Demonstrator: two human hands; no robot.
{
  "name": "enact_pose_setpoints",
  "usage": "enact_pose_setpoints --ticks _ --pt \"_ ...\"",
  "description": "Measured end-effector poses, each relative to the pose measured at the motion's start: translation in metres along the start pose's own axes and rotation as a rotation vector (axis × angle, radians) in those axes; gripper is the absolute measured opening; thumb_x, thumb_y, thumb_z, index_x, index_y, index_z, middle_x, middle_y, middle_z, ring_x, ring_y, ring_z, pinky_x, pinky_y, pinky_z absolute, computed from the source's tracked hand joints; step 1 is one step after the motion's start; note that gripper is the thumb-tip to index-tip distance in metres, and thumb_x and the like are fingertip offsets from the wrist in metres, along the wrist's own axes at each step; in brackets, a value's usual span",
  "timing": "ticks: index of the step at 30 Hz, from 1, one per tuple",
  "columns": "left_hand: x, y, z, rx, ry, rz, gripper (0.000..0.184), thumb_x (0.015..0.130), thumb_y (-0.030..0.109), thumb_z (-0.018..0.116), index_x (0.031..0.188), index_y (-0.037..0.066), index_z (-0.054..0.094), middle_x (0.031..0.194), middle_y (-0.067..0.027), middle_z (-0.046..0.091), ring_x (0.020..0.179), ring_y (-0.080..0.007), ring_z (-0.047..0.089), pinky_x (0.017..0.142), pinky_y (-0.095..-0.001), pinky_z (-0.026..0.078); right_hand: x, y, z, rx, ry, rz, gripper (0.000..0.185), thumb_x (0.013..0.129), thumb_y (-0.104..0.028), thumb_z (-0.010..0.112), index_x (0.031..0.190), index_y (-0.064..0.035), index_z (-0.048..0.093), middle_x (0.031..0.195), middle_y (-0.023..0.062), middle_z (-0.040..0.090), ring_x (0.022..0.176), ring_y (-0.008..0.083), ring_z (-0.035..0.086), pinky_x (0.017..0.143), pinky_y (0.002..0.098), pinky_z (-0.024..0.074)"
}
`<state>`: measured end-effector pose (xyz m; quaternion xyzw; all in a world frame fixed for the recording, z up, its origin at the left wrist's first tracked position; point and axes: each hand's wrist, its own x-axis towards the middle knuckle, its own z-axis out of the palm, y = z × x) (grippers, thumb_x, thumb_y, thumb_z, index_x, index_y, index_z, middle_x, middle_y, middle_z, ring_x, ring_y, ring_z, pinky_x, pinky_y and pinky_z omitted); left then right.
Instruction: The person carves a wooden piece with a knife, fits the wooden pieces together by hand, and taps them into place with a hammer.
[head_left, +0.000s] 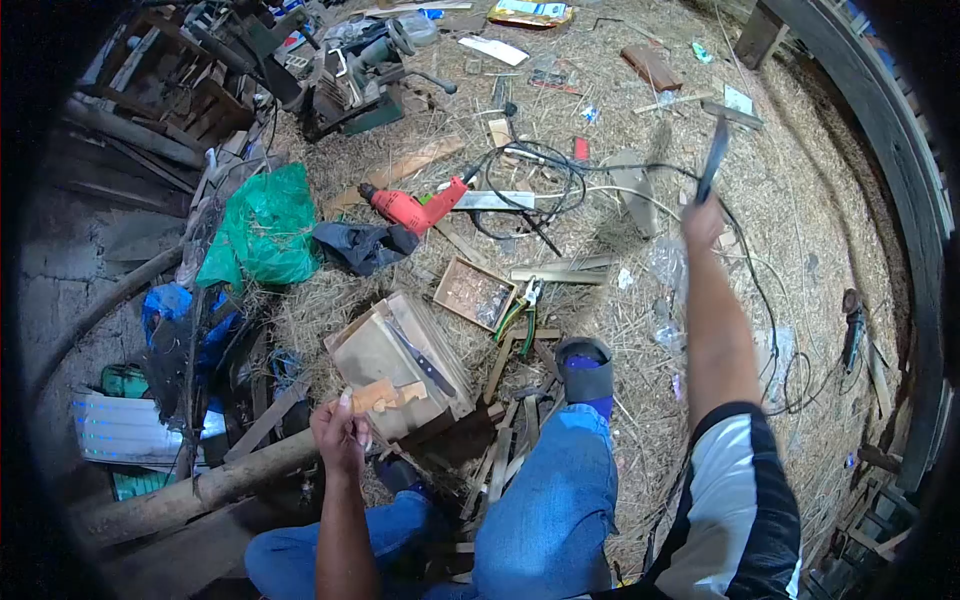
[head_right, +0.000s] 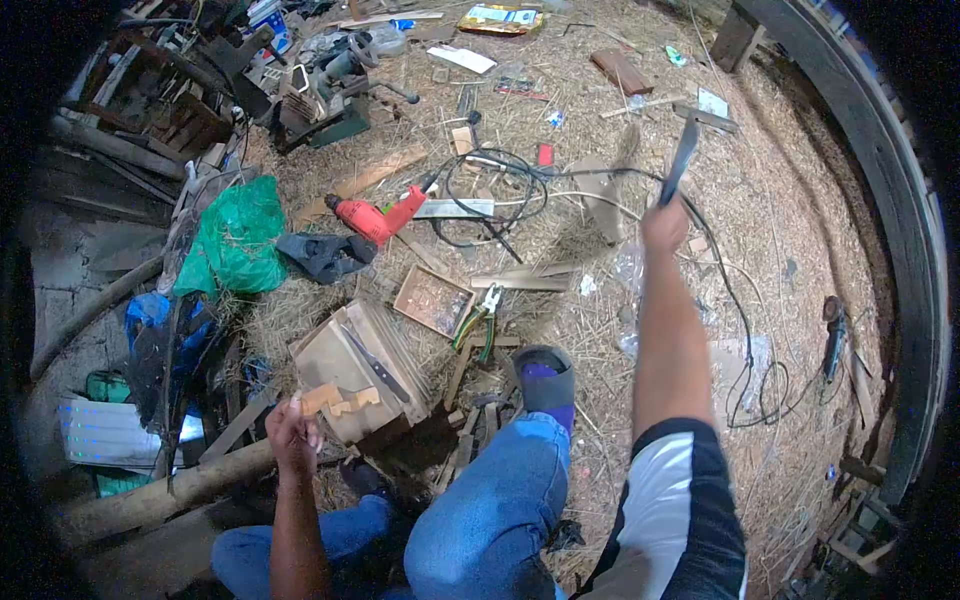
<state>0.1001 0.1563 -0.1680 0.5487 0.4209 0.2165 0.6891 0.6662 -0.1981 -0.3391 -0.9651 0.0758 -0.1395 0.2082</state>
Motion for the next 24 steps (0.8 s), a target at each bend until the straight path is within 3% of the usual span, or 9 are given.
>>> enact_pose_setpoints --ticks 1,3,4,6,10,15,19,21,24 --pt "-0.001 -0.001 -0.002 0.012 0.002 -0.003 0.028 0.096 0.027 0.062 0.081 0.003 0.059 0.054 -0.0024 0.049 0.036 -0.0110 0.040 0.034 -0.0273 0.033 0.042 0.005 -0.009 -0.050 -0.066 -0.072 0.050 0.086 -0.023 0.067 0.132 -0.0078 0.056 0.114 0.0266 0.066 0.108 0.0430 0.064 0.092 0.0499 0.0505" --pt "-0.005 -0.002 -0.001 -0.003 0.020 -0.001 0.029 0.097 0.026 0.061 0.078 0.005 0.058 0.054 -0.0023 0.049 0.036 -0.0111 0.040 0.033 -0.0272 0.033 0.073 -0.019 -0.026 -0.219 0.178 0.015 0.068 0.084 -0.031 0.072 0.142 -0.0080 0.046 0.136 0.0277 0.053 0.125 0.0434 0.053 0.103 0.0507 0.0439" --pt "-0.006 -0.001 0.002 -0.009 0.023 0.001 0.029 0.097 0.026 0.061 0.078 0.005 0.058 0.054 -0.0023 0.049 0.036 -0.0111 0.040 0.033 -0.0272 0.033 0.075 -0.018 -0.029 -0.218 0.181 0.009 0.068 0.084 -0.031 0.072 0.142 -0.0080 0.046 0.136 0.0277 0.053 0.125 0.0434 0.053 0.103 0.0507 0.0439" --pt "-0.011 0.002 0.005 0.024 0.065 -0.043 0.029 0.098 0.025 0.060 0.076 0.007 0.056 0.053 -0.0013 0.048 0.036 -0.0105 0.039 0.034 -0.0271 0.031 0.065 -0.017 -0.035 -0.185 -0.104 -0.058 0.083 0.082 -0.038 0.075 0.150 -0.0091 0.035 0.150 0.0286 0.037 0.135 0.0459 0.040 0.110 0.0534 0.0364" --pt "-0.017 0.011 0.009 0.085 0.063 -0.106 0.026 0.098 0.026 0.061 0.081 0.007 0.056 0.055 -0.0005 0.046 0.040 -0.0100 0.041 0.037 -0.0280 0.031 -0.047 0.001 -0.012 -0.154 -0.320 -0.268 0.076 0.082 -0.032 0.074 0.147 -0.0089 0.043 0.142 0.0337 0.045 0.131 0.0469 0.046 0.109 0.0524 0.0389" --pt "-0.011 0.004 0.008 0.003 0.096 -0.098 0.029 0.096 0.029 0.064 0.081 0.006 0.058 0.055 -0.0002 0.049 0.040 -0.0090 0.042 0.037 -0.0262 0.031 -0.168 0.011 -0.010 -0.084 -0.627 -0.350 0.068 0.077 -0.027 0.079 0.137 -0.0069 0.053 0.127 0.0286 0.057 0.120 0.0448 0.055 0.102 0.0491 0.0453" --pt "-0.011 0.007 0.008 0.013 0.024 -0.059 0.029 0.097 0.029 0.063 0.080 0.005 0.061 0.052 0.0002 0.047 0.038 -0.0085 0.040 0.036 -0.0251 0.029 -0.208 -0.043 -0.068 -0.102 -0.756 -0.526 0.061 0.080 -0.028 0.077 0.133 -0.0057 0.056 0.125 0.0306 0.057 0.117 0.0461 0.056 0.100 0.0492 0.0469" --pt "-0.007 0.000 0.004 0.004 0.025 -0.057 0.030 0.097 0.029 0.064 0.079 0.005 0.061 0.053 -0.0001 0.049 0.037 -0.0083 0.041 0.035 -0.0247 0.029 -0.214 -0.068 -0.080 0.125 -0.797 -0.690 0.055 0.082 -0.028 0.076 0.129 -0.0050 0.060 0.121 0.0274 0.061 0.112 0.0442 0.060 0.097 0.0491 0.0484" --pt "-0.004 0.000 0.004 0.010 -0.002 -0.041 0.032 0.096 0.030 0.063 0.078 0.004 0.061 0.053 -0.0009 0.050 0.039 -0.0085 0.042 0.036 -0.0253 0.031 -0.222 -0.139 -0.134 0.068 -0.872 -0.780 0.051 0.083 -0.030 0.075 0.126 -0.0051 0.062 0.120 0.0239 0.064 0.112 0.0409 0.061 0.097 0.0473 0.0490"
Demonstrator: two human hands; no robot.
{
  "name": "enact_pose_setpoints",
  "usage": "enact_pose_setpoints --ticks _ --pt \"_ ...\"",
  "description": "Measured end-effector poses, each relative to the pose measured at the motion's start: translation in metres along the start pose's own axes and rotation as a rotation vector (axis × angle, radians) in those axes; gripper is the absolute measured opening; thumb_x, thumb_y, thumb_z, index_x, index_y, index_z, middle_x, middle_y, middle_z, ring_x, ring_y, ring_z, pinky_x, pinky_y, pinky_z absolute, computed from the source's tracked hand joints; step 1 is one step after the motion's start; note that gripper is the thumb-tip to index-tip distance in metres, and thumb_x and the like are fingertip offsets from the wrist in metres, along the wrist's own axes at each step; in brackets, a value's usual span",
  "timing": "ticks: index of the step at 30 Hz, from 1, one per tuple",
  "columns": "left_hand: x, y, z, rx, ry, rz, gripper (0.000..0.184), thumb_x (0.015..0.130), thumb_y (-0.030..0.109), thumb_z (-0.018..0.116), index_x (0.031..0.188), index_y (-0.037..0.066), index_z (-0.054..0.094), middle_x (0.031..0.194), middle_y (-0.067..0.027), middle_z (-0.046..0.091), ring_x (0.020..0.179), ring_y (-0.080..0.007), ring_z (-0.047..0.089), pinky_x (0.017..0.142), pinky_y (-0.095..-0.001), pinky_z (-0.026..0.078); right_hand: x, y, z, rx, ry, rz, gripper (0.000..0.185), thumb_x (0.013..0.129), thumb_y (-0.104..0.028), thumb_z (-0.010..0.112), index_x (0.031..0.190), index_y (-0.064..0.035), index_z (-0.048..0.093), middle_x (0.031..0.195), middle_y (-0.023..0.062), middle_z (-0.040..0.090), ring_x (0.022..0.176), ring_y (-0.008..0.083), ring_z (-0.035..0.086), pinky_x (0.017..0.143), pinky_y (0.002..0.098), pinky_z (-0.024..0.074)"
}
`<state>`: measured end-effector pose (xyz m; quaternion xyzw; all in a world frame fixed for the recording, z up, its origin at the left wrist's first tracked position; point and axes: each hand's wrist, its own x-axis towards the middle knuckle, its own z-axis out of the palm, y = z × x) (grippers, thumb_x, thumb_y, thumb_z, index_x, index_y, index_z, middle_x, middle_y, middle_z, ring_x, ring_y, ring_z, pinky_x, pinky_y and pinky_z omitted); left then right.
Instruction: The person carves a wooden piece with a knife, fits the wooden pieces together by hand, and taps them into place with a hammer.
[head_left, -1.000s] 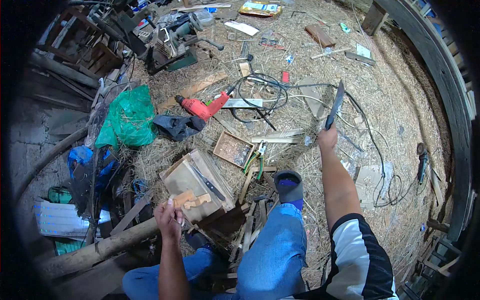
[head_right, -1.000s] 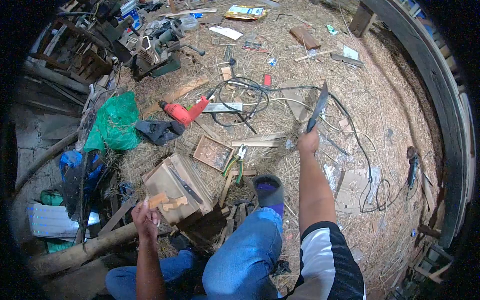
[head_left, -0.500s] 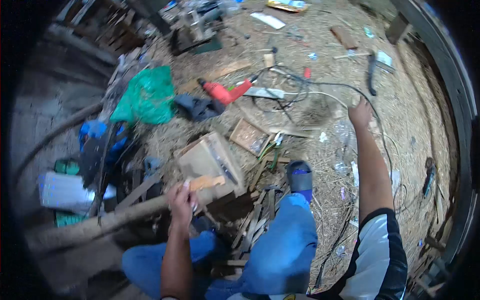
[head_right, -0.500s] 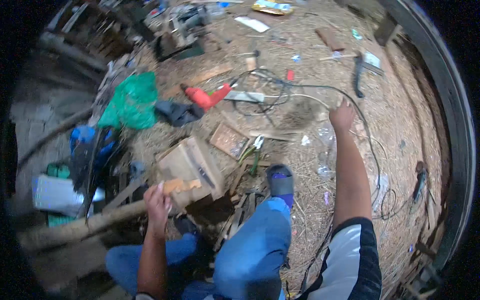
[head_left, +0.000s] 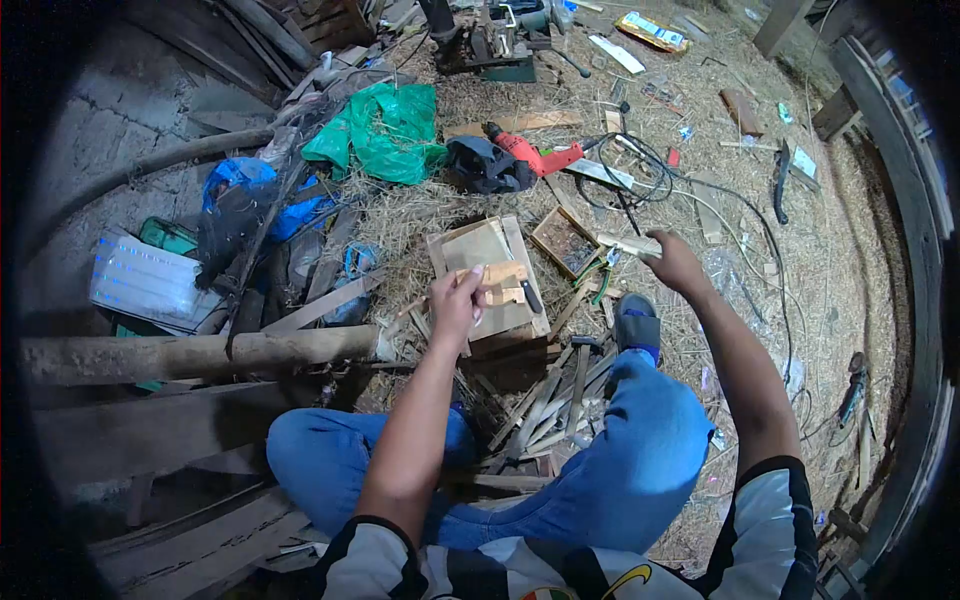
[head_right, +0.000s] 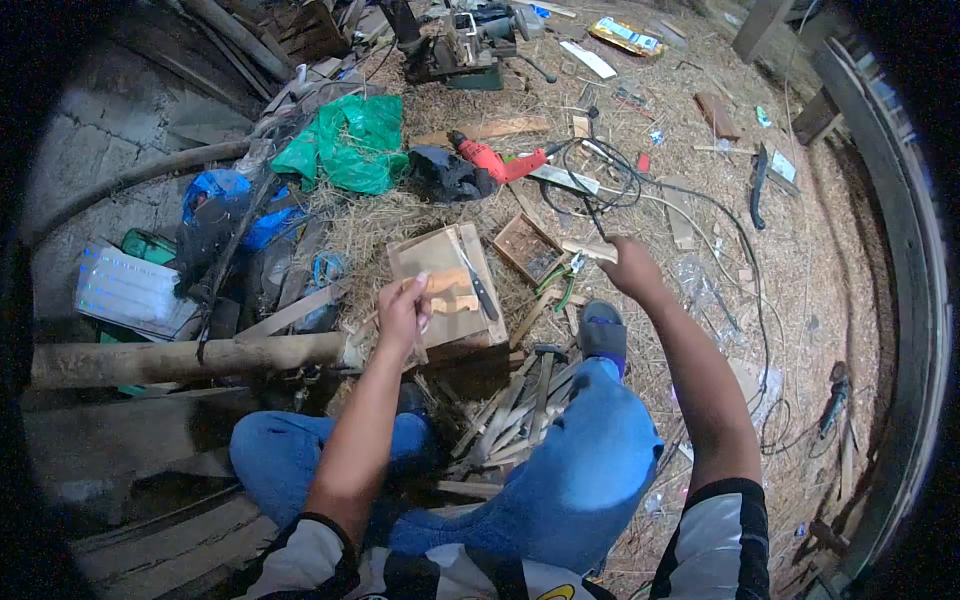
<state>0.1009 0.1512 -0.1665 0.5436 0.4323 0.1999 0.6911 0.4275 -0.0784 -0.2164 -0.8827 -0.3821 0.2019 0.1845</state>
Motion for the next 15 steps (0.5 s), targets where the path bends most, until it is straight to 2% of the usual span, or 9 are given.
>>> enact_pose_setpoints --ticks 1,5,7,9,11,12,15 --pt "0.002 0.001 0.000 -0.011 -0.006 0.005 0.032 0.096 0.030 0.063 0.078 0.004 0.061 0.053 -0.0009 0.050 0.039 -0.0085 0.042 0.036 -0.0253 0.031 0.005 -0.015 -0.008 -0.012 0.007 0.001 0.051 0.083 -0.030 0.075 0.126 -0.0051 0.062 0.120 0.0239 0.064 0.112 0.0409 0.061 0.097 0.0473 0.0490" --pt "0.007 0.003 0.002 -0.018 -0.016 0.057 0.034 0.096 0.028 0.063 0.076 0.002 0.061 0.054 -0.0040 0.053 0.040 -0.0112 0.044 0.039 -0.0273 0.032 0.024 -0.070 -0.034 -0.203 -0.200 -0.095 0.054 0.085 -0.041 0.071 0.125 -0.0065 0.064 0.120 0.0217 0.067 0.112 0.0387 0.063 0.096 0.0461 0.0503" --pt "0.009 -0.002 0.000 -0.042 -0.024 0.068 0.033 0.095 0.027 0.065 0.075 0.001 0.061 0.055 -0.0043 0.053 0.040 -0.0113 0.044 0.039 -0.0273 0.032 0.031 -0.093 -0.041 -0.314 -0.319 -0.119 0.054 0.084 -0.040 0.071 0.126 -0.0071 0.064 0.122 0.0210 0.066 0.114 0.0373 0.063 0.098 0.0447 0.0505" --pt "0.010 -0.004 -0.001 -0.081 -0.046 0.052 0.033 0.094 0.027 0.065 0.075 0.001 0.060 0.055 -0.0047 0.054 0.040 -0.0115 0.044 0.039 -0.0273 0.032 0.045 -0.100 -0.033 -0.411 -0.348 -0.207 0.052 0.081 -0.040 0.074 0.119 -0.0055 0.069 0.119 0.0195 0.068 0.110 0.0361 0.066 0.094 0.0442 0.0528" --pt "0.008 -0.004 -0.001 -0.035 -0.026 0.076 0.033 0.094 0.027 0.066 0.076 0.000 0.060 0.056 -0.0048 0.054 0.040 -0.0114 0.044 0.039 -0.0272 0.032 0.058 -0.107 -0.018 -0.530 -0.445 -0.059 0.048 0.077 -0.039 0.076 0.111 -0.0045 0.073 0.115 0.0185 0.071 0.104 0.0358 0.069 0.089 0.0431 0.0553" --pt "0.009 -0.006 -0.002 -0.044 -0.024 0.045 0.032 0.094 0.028 0.066 0.077 0.001 0.061 0.057 -0.0043 0.054 0.040 -0.0110 0.044 0.039 -0.0272 0.033 0.053 -0.119 -0.021 -0.559 -0.473 -0.056 0.046 0.075 -0.040 0.077 0.105 -0.0044 0.075 0.112 0.0192 0.072 0.101 0.0357 0.070 0.085 0.0427 0.0568" --pt "0.011 -0.015 -0.002 -0.052 -0.018 0.088 0.032 0.094 0.028 0.067 0.078 0.001 0.061 0.058 -0.0036 0.055 0.041 -0.0106 0.045 0.039 -0.0268 0.033 0.027 -0.142 0.008 -0.409 -0.280 0.210 0.036 0.080 -0.026 0.065 0.108 -0.0051 0.074 0.115 0.0198 0.071 0.105 0.0360 0.069 0.090 0.0449 0.0553"
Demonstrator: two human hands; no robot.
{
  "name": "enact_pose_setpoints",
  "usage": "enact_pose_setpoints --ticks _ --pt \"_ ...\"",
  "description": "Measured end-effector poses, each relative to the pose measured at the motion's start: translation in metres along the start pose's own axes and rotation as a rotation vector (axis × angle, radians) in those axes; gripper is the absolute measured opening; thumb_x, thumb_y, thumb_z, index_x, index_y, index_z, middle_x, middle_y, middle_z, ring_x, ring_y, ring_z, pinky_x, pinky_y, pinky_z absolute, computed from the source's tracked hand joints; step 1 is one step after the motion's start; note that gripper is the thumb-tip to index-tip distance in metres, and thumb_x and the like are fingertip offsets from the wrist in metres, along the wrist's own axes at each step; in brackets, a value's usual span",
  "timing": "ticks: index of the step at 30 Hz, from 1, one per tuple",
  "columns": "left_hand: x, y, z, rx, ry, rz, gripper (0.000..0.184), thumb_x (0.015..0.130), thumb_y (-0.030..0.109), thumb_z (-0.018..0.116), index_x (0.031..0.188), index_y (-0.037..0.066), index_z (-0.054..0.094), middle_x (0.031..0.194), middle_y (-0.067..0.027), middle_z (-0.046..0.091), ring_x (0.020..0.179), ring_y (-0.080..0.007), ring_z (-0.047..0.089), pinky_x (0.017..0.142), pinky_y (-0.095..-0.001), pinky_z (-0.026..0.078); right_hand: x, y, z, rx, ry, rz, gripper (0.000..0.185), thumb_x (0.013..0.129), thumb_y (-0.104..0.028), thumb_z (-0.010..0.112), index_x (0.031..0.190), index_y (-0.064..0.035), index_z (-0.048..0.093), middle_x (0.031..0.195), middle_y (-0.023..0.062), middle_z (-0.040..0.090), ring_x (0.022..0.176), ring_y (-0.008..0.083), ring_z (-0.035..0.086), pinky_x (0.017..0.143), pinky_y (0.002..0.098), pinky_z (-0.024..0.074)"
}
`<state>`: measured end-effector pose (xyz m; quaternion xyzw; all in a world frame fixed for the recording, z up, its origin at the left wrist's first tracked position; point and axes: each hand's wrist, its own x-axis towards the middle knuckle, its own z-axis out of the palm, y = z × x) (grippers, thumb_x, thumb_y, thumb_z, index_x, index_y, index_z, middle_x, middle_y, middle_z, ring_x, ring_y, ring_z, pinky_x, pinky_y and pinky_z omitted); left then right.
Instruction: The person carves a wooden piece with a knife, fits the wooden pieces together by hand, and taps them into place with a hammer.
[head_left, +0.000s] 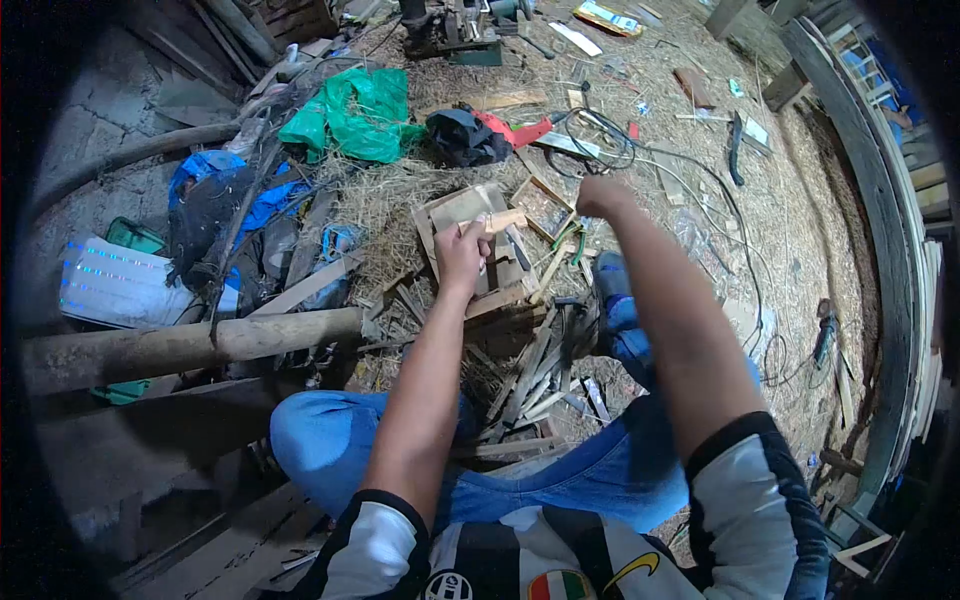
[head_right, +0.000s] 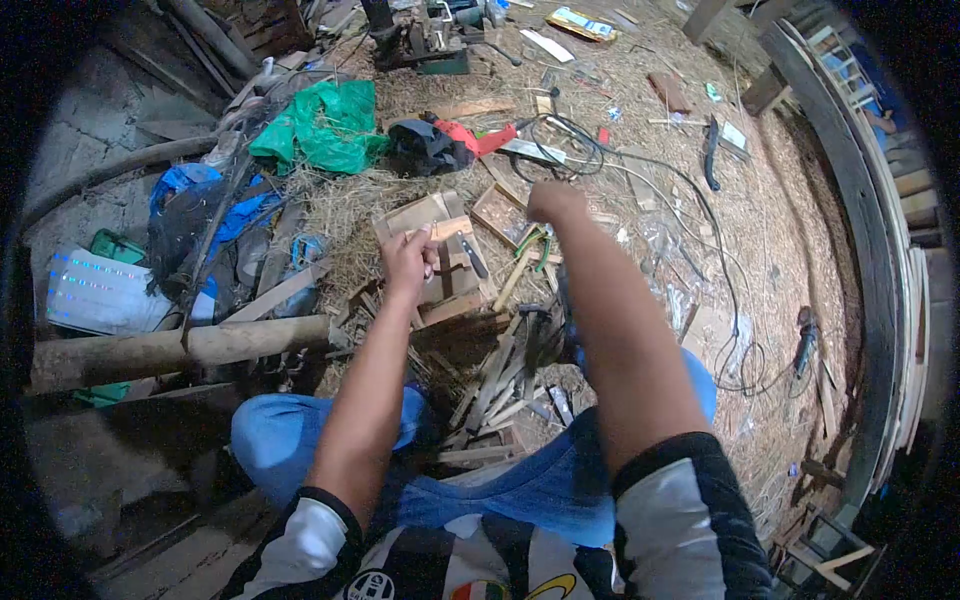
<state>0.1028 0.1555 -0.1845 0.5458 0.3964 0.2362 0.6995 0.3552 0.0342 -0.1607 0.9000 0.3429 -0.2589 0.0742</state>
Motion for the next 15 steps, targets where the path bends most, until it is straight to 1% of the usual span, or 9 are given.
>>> enact_pose_setpoints --ticks 2,3,4,5,9,10,11,13,15 --pt "-0.006 0.007 0.003 -0.012 0.006 -0.032 0.031 0.094 0.027 0.066 0.078 0.001 0.061 0.058 -0.0036 0.055 0.041 -0.0105 0.045 0.039 -0.0263 0.033 0.004 -0.012 0.055 0.211 0.073 0.075 0.037 0.080 -0.021 0.059 0.110 -0.0041 0.073 0.116 0.0219 0.070 0.106 0.0379 0.069 0.093 0.0470 0.0539" --pt "-0.008 0.008 0.004 -0.027 0.022 -0.015 0.030 0.094 0.024 0.066 0.074 0.002 0.060 0.057 -0.0037 0.056 0.042 -0.0110 0.048 0.040 -0.0272 0.035 -0.009 -0.018 0.085 0.396 0.120 0.157 0.036 0.082 -0.023 0.057 0.107 -0.0030 0.073 0.116 0.0245 0.069 0.105 0.0396 0.068 0.095 0.0477 0.0531" --pt "-0.007 0.008 0.005 -0.041 0.038 0.004 0.031 0.093 0.021 0.066 0.070 0.003 0.059 0.056 -0.0038 0.057 0.043 -0.0114 0.051 0.042 -0.0281 0.036 0.000 -0.017 0.137 0.440 0.214 0.210 0.034 0.082 -0.023 0.058 0.102 -0.0004 0.073 0.113 0.0259 0.069 0.103 0.0425 0.068 0.094 0.0479 0.0529" --pt "-0.005 0.004 0.002 -0.035 0.022 0.006 0.030 0.093 0.020 0.067 0.070 0.003 0.059 0.057 -0.0044 0.058 0.044 -0.0111 0.051 0.042 -0.0279 0.036 -0.010 -0.017 0.181 0.590 0.291 0.243 0.037 0.080 -0.025 0.059 0.095 0.0068 0.069 0.103 0.0302 0.069 0.102 0.0455 0.066 0.092 0.0511 0.0518" --pt "-0.010 0.009 0.003 -0.013 0.007 -0.009 0.032 0.094 0.026 0.066 0.076 0.000 0.061 0.056 -0.0044 0.055 0.040 -0.0108 0.045 0.038 -0.0263 0.033 -0.040 -0.008 0.333 0.626 0.077 0.535 0.044 0.077 -0.034 0.071 0.100 0.0024 0.071 0.117 0.0275 0.067 0.110 0.0418 0.066 0.091 0.0463 0.0543" --pt "-0.009 0.009 0.003 -0.005 0.006 -0.012 0.032 0.094 0.026 0.066 0.076 0.000 0.061 0.056 -0.0044 0.055 0.040 -0.0108 0.045 0.038 -0.0263 0.033 -0.060 -0.013 0.344 0.696 0.102 0.713 0.046 0.077 -0.033 0.072 0.107 0.0019 0.069 0.118 0.0276 0.066 0.112 0.0414 0.065 0.092 0.0476 0.0537" --pt "-0.010 0.008 0.003 -0.010 0.015 -0.013 0.033 0.094 0.027 0.066 0.076 0.000 0.061 0.056 -0.0042 0.054 0.040 -0.0108 0.045 0.038 -0.0264 0.033 -0.078 -0.012 0.346 0.703 0.091 0.716 0.046 0.077 -0.033 0.072 0.107 0.0019 0.069 0.118 0.0276 0.066 0.112 0.0414 0.065 0.092 0.0476 0.0537" --pt "-0.012 0.007 0.003 -0.004 0.023 -0.014 0.033 0.094 0.027 0.066 0.076 0.000 0.061 0.056 -0.0041 0.054 0.040 -0.0107 0.045 0.038 -0.0264 0.033 -0.104 -0.004 0.348 0.809 -0.114 0.619 0.053 0.080 -0.028 0.071 0.125 -0.0020 0.061 0.123 0.0285 0.064 0.114 0.0414 0.064 0.096 0.0499 0.0507" --pt "-0.013 0.010 0.002 0.011 0.015 -0.023 0.033 0.094 0.028 0.066 0.076 0.001 0.061 0.056 -0.0037 0.053 0.040 -0.0108 0.044 0.038 -0.0264 0.033 -0.114 -0.013 0.352 0.818 -0.046 0.693 0.051 0.080 -0.033 0.072 0.119 -0.0011 0.063 0.119 0.0271 0.066 0.112 0.0418 0.064 0.096 0.0493 0.0503"
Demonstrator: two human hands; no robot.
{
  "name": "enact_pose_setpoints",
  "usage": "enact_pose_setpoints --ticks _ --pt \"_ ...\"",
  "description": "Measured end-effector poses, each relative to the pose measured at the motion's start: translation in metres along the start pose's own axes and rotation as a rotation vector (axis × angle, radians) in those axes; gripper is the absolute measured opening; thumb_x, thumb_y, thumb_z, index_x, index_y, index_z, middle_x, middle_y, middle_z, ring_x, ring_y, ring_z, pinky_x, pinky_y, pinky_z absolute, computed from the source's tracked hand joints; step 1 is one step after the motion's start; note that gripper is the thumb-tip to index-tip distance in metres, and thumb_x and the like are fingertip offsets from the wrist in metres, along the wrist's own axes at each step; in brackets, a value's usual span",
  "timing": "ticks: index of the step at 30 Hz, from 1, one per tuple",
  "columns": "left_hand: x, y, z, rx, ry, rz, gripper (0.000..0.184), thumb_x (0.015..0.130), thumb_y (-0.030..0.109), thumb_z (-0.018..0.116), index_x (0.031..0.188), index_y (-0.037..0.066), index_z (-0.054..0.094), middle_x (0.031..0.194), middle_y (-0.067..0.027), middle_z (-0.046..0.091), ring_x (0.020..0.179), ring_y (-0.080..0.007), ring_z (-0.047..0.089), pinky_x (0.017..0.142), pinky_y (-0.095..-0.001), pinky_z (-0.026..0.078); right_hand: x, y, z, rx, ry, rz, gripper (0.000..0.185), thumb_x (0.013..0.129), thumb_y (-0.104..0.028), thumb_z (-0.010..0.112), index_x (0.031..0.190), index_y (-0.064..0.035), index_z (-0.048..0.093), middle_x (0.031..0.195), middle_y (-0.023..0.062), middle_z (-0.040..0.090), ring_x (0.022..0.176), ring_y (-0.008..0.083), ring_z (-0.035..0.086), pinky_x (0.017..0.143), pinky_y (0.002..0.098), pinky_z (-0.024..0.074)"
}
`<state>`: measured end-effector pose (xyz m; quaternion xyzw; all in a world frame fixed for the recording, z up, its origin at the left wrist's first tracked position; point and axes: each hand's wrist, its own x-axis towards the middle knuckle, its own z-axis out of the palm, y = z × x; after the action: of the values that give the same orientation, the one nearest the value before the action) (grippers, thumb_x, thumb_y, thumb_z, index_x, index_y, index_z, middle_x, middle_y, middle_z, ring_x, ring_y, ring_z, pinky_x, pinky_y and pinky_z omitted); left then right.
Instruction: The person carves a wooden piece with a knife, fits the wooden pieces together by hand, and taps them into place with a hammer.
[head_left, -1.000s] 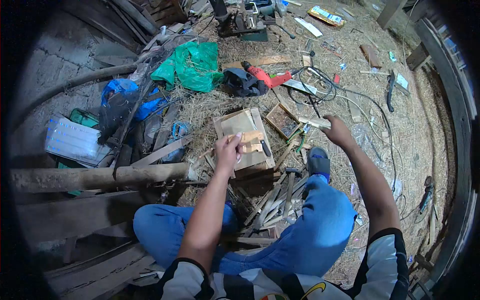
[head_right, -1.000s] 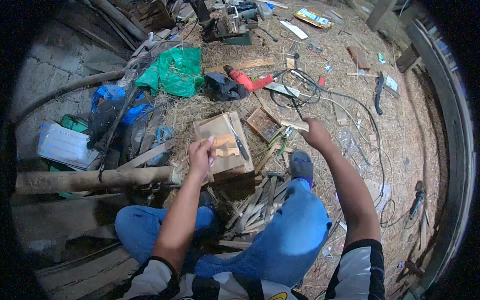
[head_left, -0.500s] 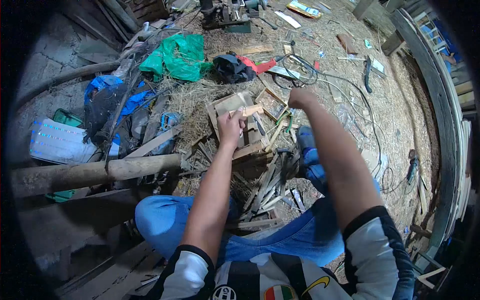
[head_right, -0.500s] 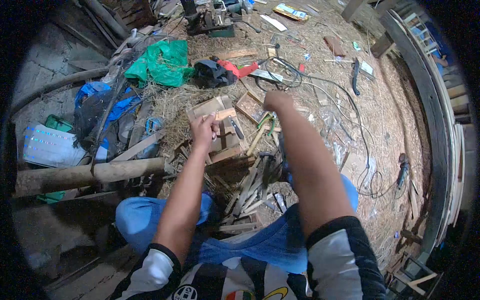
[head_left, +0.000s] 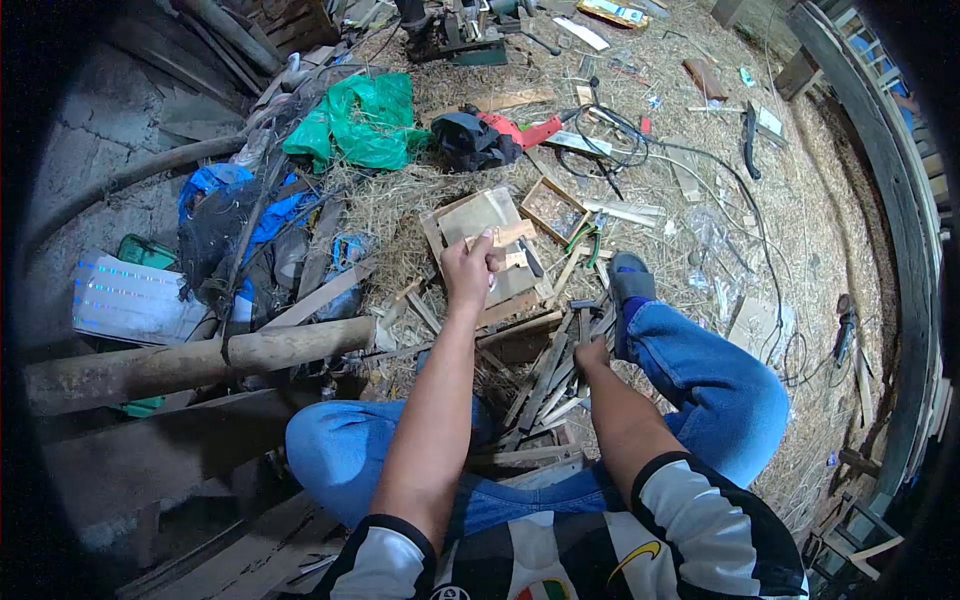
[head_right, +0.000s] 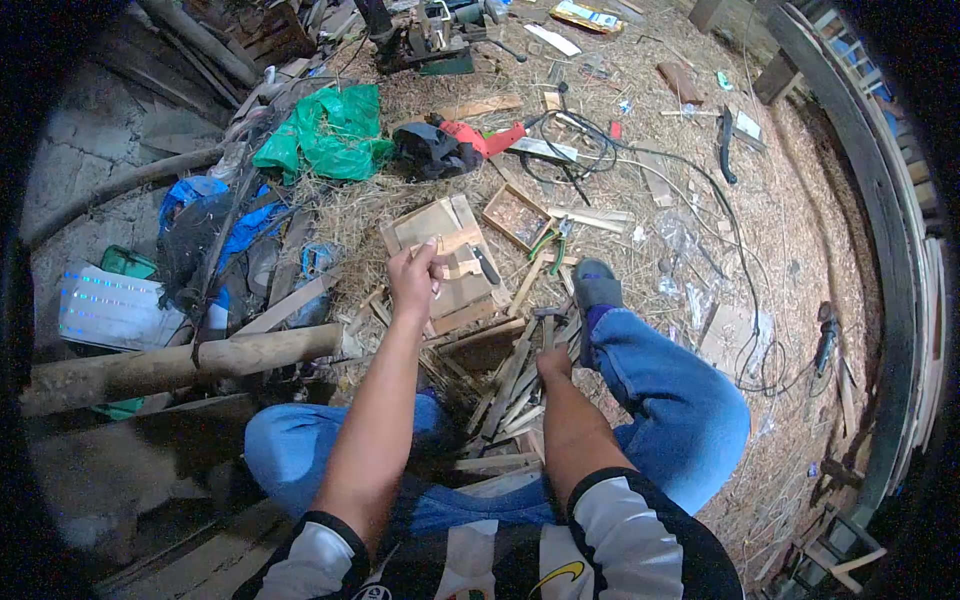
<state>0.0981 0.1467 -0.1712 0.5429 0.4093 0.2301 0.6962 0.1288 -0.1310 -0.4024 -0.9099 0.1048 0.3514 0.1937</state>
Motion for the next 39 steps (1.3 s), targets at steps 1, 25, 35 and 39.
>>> enact_pose_setpoints --ticks 1,25,35,39 --pt "-0.001 0.001 0.000 0.008 0.002 0.001 0.033 0.094 0.028 0.066 0.076 0.001 0.061 0.056 -0.0037 0.053 0.040 -0.0108 0.044 0.038 -0.0264 0.033 -0.002 0.000 0.003 0.029 0.087 0.038 0.051 0.079 -0.038 0.073 0.112 -0.0002 0.065 0.116 0.0258 0.068 0.111 0.0422 0.064 0.097 0.0487 0.0499" --pt "-0.002 -0.007 -0.003 -0.013 -0.006 0.008 0.031 0.094 0.025 0.066 0.076 0.001 0.062 0.058 -0.0045 0.057 0.040 -0.0107 0.046 0.036 -0.0270 0.033 -0.098 -0.189 -0.183 0.201 0.336 -0.506 0.033 0.095 -0.029 0.056 0.121 -0.0084 0.057 0.102 0.0308 0.068 0.098 0.0505 0.063 0.086 0.0566 0.0481" --pt "0.000 -0.008 -0.005 0.017 -0.002 -0.018 0.026 0.095 0.025 0.065 0.078 0.005 0.061 0.059 -0.0039 0.057 0.042 -0.0113 0.048 0.037 -0.0270 0.035 -0.238 -0.193 -0.222 0.090 0.240 -0.999 0.052 0.094 -0.010 0.054 0.143 -0.0256 0.049 0.093 0.0285 0.067 0.088 0.0494 0.064 0.077 0.0571 0.0488" --pt "0.001 -0.011 -0.001 0.008 0.055 0.029 0.033 0.092 0.021 0.065 0.066 0.002 0.059 0.055 -0.0057 0.059 0.040 -0.0130 0.049 0.038 -0.0308 0.033 -0.235 -0.181 -0.196 0.052 0.238 -1.047 0.066 0.087 -0.002 0.054 0.146 -0.0294 0.048 0.096 0.0288 0.066 0.086 0.0479 0.065 0.075 0.0567 0.0495"
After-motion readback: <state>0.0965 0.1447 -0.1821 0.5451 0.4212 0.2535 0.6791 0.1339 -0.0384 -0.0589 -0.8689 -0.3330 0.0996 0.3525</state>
